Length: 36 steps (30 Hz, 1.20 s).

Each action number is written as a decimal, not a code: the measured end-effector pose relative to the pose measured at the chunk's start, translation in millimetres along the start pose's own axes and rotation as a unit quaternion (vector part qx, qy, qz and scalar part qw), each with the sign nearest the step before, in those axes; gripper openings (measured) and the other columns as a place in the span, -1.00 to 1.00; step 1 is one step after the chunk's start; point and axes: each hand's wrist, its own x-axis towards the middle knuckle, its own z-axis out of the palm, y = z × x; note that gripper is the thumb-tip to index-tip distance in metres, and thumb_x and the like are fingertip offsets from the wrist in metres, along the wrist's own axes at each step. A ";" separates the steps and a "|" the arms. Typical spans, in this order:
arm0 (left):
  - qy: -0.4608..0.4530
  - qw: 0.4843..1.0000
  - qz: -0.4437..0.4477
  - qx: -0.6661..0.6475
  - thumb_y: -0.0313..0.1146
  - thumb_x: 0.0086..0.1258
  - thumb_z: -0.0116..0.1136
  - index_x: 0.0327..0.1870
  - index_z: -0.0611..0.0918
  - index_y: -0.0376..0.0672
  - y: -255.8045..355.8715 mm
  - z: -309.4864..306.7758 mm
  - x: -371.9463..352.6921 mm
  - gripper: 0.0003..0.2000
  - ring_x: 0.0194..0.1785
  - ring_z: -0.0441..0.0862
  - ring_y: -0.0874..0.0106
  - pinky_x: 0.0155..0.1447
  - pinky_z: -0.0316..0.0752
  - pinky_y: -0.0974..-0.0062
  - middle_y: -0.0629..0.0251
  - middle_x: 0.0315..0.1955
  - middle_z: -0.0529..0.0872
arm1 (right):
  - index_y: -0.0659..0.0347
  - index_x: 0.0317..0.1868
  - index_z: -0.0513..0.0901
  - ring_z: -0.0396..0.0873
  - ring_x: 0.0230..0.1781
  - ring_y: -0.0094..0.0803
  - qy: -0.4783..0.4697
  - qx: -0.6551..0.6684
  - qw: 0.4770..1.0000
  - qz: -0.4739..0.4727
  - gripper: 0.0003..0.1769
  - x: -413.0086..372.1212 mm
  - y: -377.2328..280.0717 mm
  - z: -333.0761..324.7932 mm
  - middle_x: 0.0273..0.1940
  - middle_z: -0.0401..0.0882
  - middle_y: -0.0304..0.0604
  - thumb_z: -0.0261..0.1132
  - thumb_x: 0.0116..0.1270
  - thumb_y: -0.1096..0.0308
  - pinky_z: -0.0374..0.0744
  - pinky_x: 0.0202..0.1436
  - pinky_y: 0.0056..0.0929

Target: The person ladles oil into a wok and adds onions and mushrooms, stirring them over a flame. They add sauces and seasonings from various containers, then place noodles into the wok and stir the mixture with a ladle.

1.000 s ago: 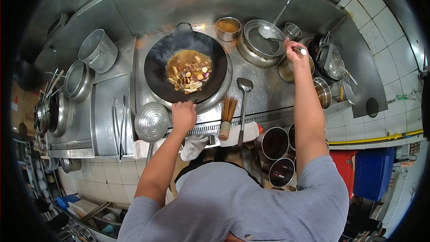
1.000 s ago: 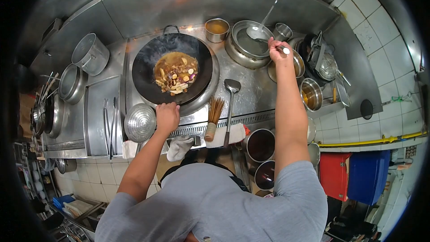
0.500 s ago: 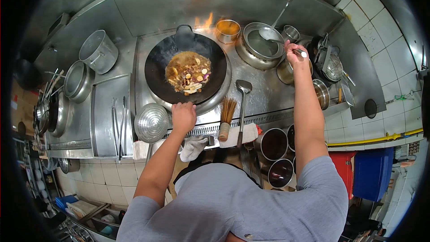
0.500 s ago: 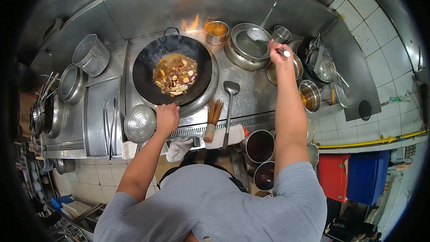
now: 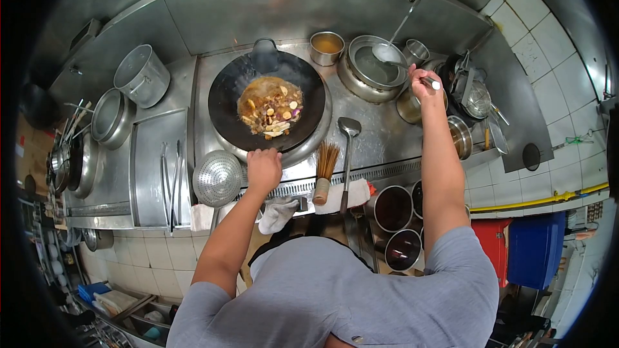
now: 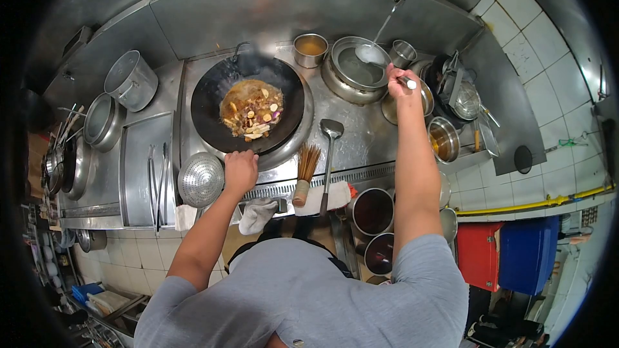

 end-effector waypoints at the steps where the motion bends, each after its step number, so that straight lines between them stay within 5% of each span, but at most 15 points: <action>1: -0.002 1.000 0.001 0.003 -0.25 0.63 0.20 -0.24 0.70 -0.14 -0.6 0.1 -0.3 -0.79 -0.11 0.70 0.04 0.15 0.43 0.01 0.09 -0.32 0.80 | 0.51 0.25 0.33 0.58 -0.40 -0.26 0.000 -0.001 1.000 0.000 -0.54 -6.2 5.9 2.3 0.26 0.39 0.46 0.13 0.34 0.62 0.70 -0.42 -0.44; 4: 0.007 1.000 0.004 0.008 -0.25 0.62 0.21 -0.23 0.71 -0.14 -1.3 1.6 -1.1 -0.80 -0.10 0.70 0.05 0.15 0.43 0.01 0.11 -0.31 0.80 | 0.55 0.13 0.37 0.54 -0.45 -0.29 0.025 -0.054 0.997 -0.057 -0.65 -11.3 7.7 -2.3 0.24 0.38 0.54 0.11 0.38 0.59 0.68 -0.45 -0.45; 7: 0.003 1.000 0.001 0.004 -0.25 0.62 0.22 -0.23 0.71 -0.14 -0.9 1.3 -1.4 -0.80 -0.10 0.70 0.05 0.16 0.43 0.02 0.12 -0.30 0.79 | 0.60 0.04 0.36 0.49 -0.50 -0.32 0.006 -0.039 0.999 0.005 -0.73 -12.3 -4.1 -17.3 0.16 0.42 0.53 0.05 0.42 0.56 0.65 -0.47 -0.47; 12: 0.012 1.000 0.006 -0.007 -0.25 0.62 0.23 -0.23 0.70 -0.14 -3.2 3.9 -1.7 -0.80 -0.09 0.70 0.06 0.16 0.44 0.01 0.13 -0.30 0.79 | 0.46 -0.29 0.42 0.48 -0.53 -0.38 -0.016 -0.125 0.991 0.047 -0.92 -82.4 23.6 -15.6 -0.30 0.50 0.07 0.06 0.36 0.58 0.65 -0.46 -0.55; 17: 0.017 1.000 0.002 -0.020 -0.24 0.61 0.24 -0.23 0.70 -0.14 -3.1 0.9 -1.8 -0.80 -0.10 0.72 0.07 0.13 0.46 0.00 0.15 -0.31 0.80 | 0.67 0.18 0.36 0.48 -0.49 -0.41 -0.035 -0.108 0.984 0.139 -0.62 -164.9 55.6 -18.0 -0.12 0.52 0.11 0.06 0.45 0.55 0.65 -0.40 -0.53; 19: 0.008 1.000 0.002 -0.023 -0.24 0.61 0.24 -0.23 0.70 -0.13 -5.2 0.9 -0.4 -0.80 -0.11 0.73 0.08 0.12 0.46 0.02 0.16 -0.32 0.80 | 0.69 0.45 0.18 0.51 -0.42 -0.42 -0.060 -0.080 0.977 0.189 -0.41 -201.9 76.5 -17.7 0.06 0.52 0.15 0.07 0.51 0.53 0.65 -0.38 -0.51; 28: -0.053 0.997 0.001 -0.047 -0.22 0.61 0.20 -0.25 0.70 -0.17 -8.0 -6.0 6.1 -0.77 -0.20 0.80 -0.03 0.04 0.49 -0.02 0.03 -0.37 0.82 | 0.68 0.55 0.13 0.55 -0.38 -0.49 -0.073 -0.045 0.958 0.273 -0.30 -267.6 173.4 -70.9 0.15 0.51 0.18 0.10 0.50 0.52 0.69 -0.40 -0.48; 34: -0.012 0.998 0.011 -0.056 -0.22 0.62 0.20 -0.26 0.68 -0.14 -6.7 1.6 5.5 -0.77 -0.22 0.79 -0.01 0.02 0.47 -0.01 0.08 -0.39 0.82 | 0.27 0.55 0.43 0.48 -0.45 -0.57 -0.076 -0.323 0.919 0.215 -0.38 -258.0 228.7 -131.3 0.02 0.63 0.04 0.21 0.48 0.56 0.55 -0.51 -0.58; 36: -0.009 0.998 0.009 -0.058 -0.22 0.62 0.20 -0.26 0.68 -0.14 -7.8 3.8 5.4 -0.77 -0.22 0.79 -0.01 0.01 0.47 0.00 0.09 -0.39 0.81 | 0.24 0.62 0.39 0.49 -0.49 -0.52 -0.095 -0.502 0.844 0.164 -0.28 -264.9 236.3 -136.9 -0.06 0.66 -0.06 0.21 0.45 0.62 0.50 -0.52 -0.51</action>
